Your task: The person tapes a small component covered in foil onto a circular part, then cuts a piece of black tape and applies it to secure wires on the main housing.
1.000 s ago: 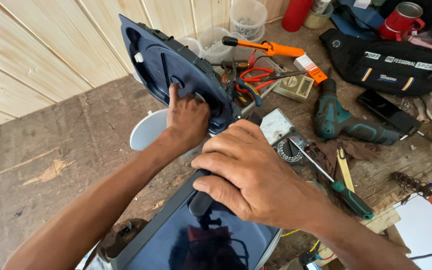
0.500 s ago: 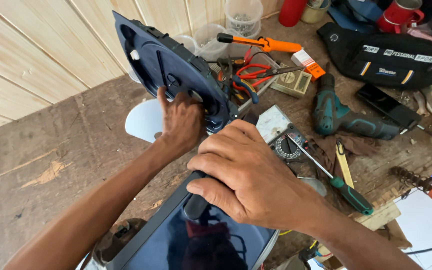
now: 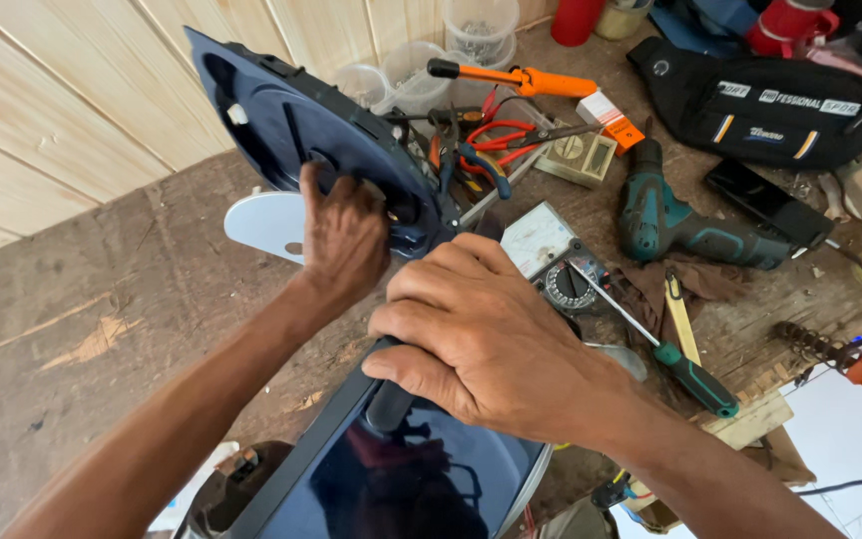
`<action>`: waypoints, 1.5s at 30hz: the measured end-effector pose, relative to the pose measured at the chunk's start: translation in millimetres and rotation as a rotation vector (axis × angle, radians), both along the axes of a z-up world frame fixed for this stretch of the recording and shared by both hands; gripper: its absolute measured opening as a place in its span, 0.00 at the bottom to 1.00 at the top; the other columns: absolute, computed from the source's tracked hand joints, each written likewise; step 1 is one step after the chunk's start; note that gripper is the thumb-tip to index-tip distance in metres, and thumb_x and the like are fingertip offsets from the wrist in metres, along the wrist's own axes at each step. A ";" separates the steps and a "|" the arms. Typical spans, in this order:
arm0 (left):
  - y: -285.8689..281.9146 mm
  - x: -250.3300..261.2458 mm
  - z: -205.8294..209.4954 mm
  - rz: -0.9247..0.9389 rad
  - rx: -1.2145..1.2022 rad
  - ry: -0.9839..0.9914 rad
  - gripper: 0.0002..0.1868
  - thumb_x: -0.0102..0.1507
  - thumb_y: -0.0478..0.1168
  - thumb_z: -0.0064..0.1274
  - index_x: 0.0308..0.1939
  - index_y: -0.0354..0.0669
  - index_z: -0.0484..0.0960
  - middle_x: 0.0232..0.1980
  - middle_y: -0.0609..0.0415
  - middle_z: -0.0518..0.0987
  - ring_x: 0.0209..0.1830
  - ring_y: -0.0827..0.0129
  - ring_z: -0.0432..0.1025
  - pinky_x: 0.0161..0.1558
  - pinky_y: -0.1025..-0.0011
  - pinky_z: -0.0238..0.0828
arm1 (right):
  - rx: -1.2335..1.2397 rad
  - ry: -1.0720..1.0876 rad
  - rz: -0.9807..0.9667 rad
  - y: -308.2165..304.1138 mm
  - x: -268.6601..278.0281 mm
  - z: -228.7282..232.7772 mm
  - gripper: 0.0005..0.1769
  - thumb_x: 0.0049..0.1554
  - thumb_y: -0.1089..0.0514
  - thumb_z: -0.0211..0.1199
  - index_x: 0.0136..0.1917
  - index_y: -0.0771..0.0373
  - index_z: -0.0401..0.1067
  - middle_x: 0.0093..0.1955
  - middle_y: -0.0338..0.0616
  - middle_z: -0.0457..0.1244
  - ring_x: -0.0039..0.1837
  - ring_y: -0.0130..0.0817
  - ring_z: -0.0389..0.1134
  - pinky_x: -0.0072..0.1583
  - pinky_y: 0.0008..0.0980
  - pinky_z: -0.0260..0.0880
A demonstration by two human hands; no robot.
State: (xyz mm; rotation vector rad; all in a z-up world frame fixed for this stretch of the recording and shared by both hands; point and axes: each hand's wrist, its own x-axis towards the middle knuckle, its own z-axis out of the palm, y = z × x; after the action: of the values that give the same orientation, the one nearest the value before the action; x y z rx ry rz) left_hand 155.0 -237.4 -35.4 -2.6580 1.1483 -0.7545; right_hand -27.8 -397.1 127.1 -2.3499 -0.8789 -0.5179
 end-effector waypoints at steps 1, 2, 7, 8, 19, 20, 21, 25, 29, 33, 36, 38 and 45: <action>2.9 -2.0 4.7 0.002 0.002 0.004 0.04 0.57 0.38 0.56 0.30 0.46 0.86 0.31 0.53 0.82 0.45 0.54 0.73 0.72 0.37 0.54 | 0.002 0.004 0.002 0.7 -0.6 0.0 0.19 0.74 0.44 0.52 0.53 0.60 0.75 0.50 0.40 0.63 0.50 0.45 0.62 0.60 0.45 0.59; 5.8 -2.5 10.4 0.067 0.064 0.080 0.06 0.64 0.39 0.57 0.37 0.53 0.89 0.35 0.56 0.84 0.50 0.54 0.74 0.74 0.36 0.50 | -0.002 0.004 -0.005 1.6 -0.4 0.4 0.19 0.74 0.44 0.52 0.53 0.59 0.75 0.50 0.40 0.63 0.50 0.43 0.62 0.60 0.44 0.59; 32.5 14.6 16.9 0.212 0.130 0.095 0.04 0.63 0.44 0.59 0.36 0.52 0.87 0.34 0.56 0.84 0.52 0.56 0.76 0.75 0.37 0.46 | -0.006 0.006 -0.026 3.4 -1.3 -0.5 0.18 0.74 0.45 0.55 0.53 0.59 0.76 0.51 0.39 0.64 0.51 0.42 0.62 0.62 0.44 0.60; 39.3 17.0 15.9 0.263 0.143 0.054 0.06 0.63 0.44 0.58 0.34 0.52 0.88 0.34 0.56 0.84 0.52 0.57 0.76 0.77 0.37 0.45 | -0.003 0.004 -0.029 3.7 -1.7 -0.4 0.17 0.74 0.46 0.55 0.53 0.59 0.76 0.51 0.38 0.64 0.51 0.42 0.62 0.61 0.44 0.59; 123.1 58.0 31.2 0.640 0.113 0.102 0.20 0.71 0.43 0.56 0.23 0.55 0.73 0.26 0.66 0.71 0.48 0.62 0.73 0.76 0.45 0.40 | 0.005 -0.027 -0.040 3.2 -4.6 -4.4 0.16 0.73 0.46 0.59 0.52 0.58 0.78 0.51 0.36 0.65 0.50 0.39 0.63 0.62 0.42 0.60; 130.4 67.2 32.8 0.757 0.230 0.107 0.16 0.72 0.53 0.56 0.31 0.56 0.83 0.35 0.62 0.79 0.55 0.59 0.76 0.77 0.39 0.33 | 0.010 -0.016 -0.045 3.2 -5.1 -4.8 0.15 0.73 0.46 0.60 0.53 0.58 0.78 0.51 0.36 0.65 0.50 0.39 0.63 0.63 0.42 0.60; 137.7 76.4 34.5 0.873 0.348 0.111 0.21 0.73 0.63 0.56 0.38 0.57 0.93 0.43 0.58 0.88 0.63 0.57 0.78 0.77 0.33 0.26 | 0.014 -0.005 -0.051 3.1 -5.5 -5.2 0.15 0.73 0.46 0.60 0.53 0.58 0.78 0.51 0.36 0.66 0.51 0.39 0.64 0.64 0.42 0.60; 186.9 87.1 43.3 0.796 0.111 0.058 0.21 0.73 0.49 0.63 0.24 0.52 0.87 0.40 0.57 0.88 0.68 0.52 0.79 0.79 0.36 0.23 | 0.013 0.006 -0.058 3.6 -5.8 -6.5 0.14 0.73 0.47 0.60 0.51 0.56 0.77 0.51 0.34 0.64 0.50 0.38 0.63 0.64 0.42 0.60; 214.4 85.7 55.5 0.832 0.162 -0.031 0.20 0.76 0.47 0.56 0.30 0.51 0.92 0.39 0.52 0.89 0.66 0.51 0.80 0.79 0.37 0.23 | 0.019 0.001 -0.054 2.2 -5.3 -8.1 0.14 0.73 0.46 0.59 0.52 0.56 0.78 0.51 0.34 0.66 0.52 0.38 0.65 0.65 0.42 0.59; 232.8 83.9 65.0 0.852 0.018 0.021 0.24 0.74 0.39 0.64 0.21 0.48 0.79 0.33 0.55 0.80 0.69 0.45 0.81 0.83 0.33 0.16 | 0.019 -0.005 -0.061 2.7 -6.9 -8.6 0.14 0.73 0.46 0.59 0.51 0.55 0.76 0.50 0.34 0.65 0.51 0.37 0.64 0.65 0.41 0.59; 241.5 85.3 75.9 0.897 0.078 -0.018 0.15 0.68 0.42 0.64 0.25 0.49 0.87 0.41 0.52 0.89 0.70 0.48 0.79 0.78 0.33 0.22 | 0.018 -0.003 -0.075 3.2 -8.6 -9.2 0.14 0.73 0.47 0.60 0.52 0.56 0.78 0.51 0.36 0.66 0.52 0.39 0.65 0.67 0.43 0.59; 256.2 84.1 80.9 0.917 0.080 -0.041 0.16 0.68 0.42 0.63 0.26 0.51 0.79 0.40 0.55 0.84 0.68 0.48 0.76 0.73 0.37 0.34 | 0.029 -0.005 -0.074 3.1 -8.3 -9.2 0.14 0.73 0.47 0.60 0.51 0.57 0.78 0.51 0.36 0.66 0.51 0.39 0.64 0.67 0.43 0.59; 298.8 65.8 99.6 0.941 -0.030 -0.072 0.16 0.71 0.44 0.67 0.35 0.35 0.92 0.49 0.41 0.81 0.58 0.42 0.71 0.56 0.46 0.65 | 0.029 -0.013 -0.073 4.2 -6.7 -11.5 0.15 0.73 0.46 0.61 0.52 0.57 0.78 0.51 0.37 0.66 0.52 0.40 0.65 0.64 0.43 0.59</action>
State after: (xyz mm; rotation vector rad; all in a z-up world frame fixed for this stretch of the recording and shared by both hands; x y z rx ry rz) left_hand 220.8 61.4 64.2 -2.6960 -0.1887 -0.6396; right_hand -34.6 -393.0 115.7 -2.3623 -0.7883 -0.5724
